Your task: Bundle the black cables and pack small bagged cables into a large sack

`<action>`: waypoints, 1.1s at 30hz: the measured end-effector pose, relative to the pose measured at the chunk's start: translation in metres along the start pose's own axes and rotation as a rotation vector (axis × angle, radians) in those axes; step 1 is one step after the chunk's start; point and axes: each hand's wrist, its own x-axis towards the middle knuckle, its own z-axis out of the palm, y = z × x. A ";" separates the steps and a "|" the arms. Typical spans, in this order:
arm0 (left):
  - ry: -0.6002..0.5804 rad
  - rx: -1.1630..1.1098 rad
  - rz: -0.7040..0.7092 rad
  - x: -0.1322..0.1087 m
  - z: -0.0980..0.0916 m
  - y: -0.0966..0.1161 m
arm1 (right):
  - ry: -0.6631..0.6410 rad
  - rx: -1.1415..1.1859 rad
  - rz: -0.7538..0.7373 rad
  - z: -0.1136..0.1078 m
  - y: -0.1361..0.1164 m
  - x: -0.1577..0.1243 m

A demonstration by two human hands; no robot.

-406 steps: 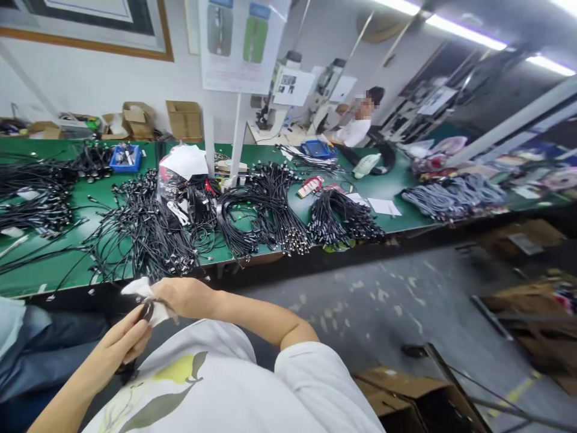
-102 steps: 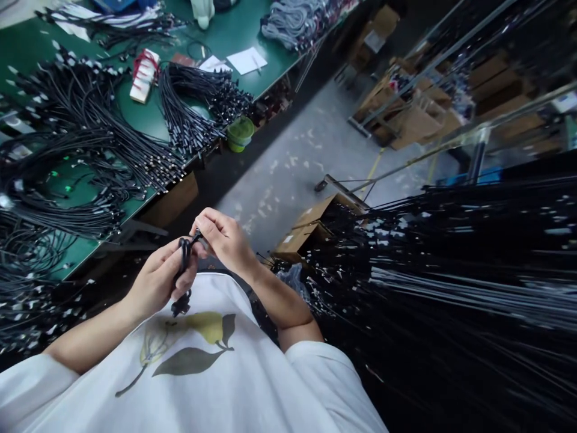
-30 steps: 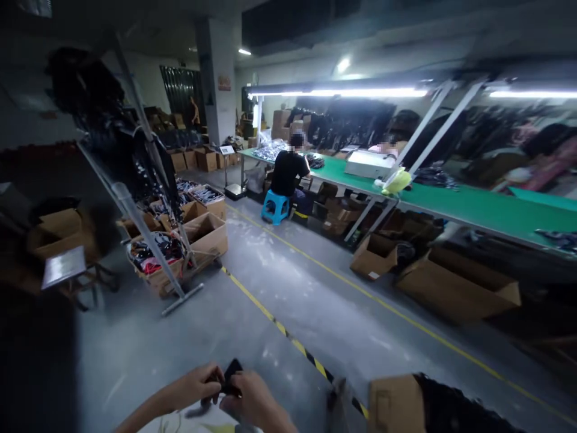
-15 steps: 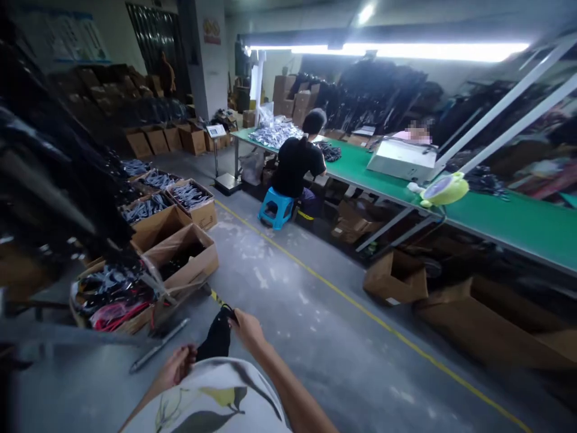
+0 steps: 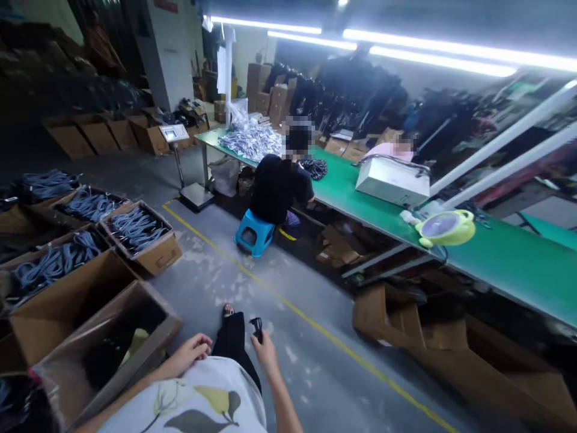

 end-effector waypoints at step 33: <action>0.488 0.000 0.223 0.537 -0.384 0.568 | -0.815 -0.464 -0.768 -0.013 -0.530 0.843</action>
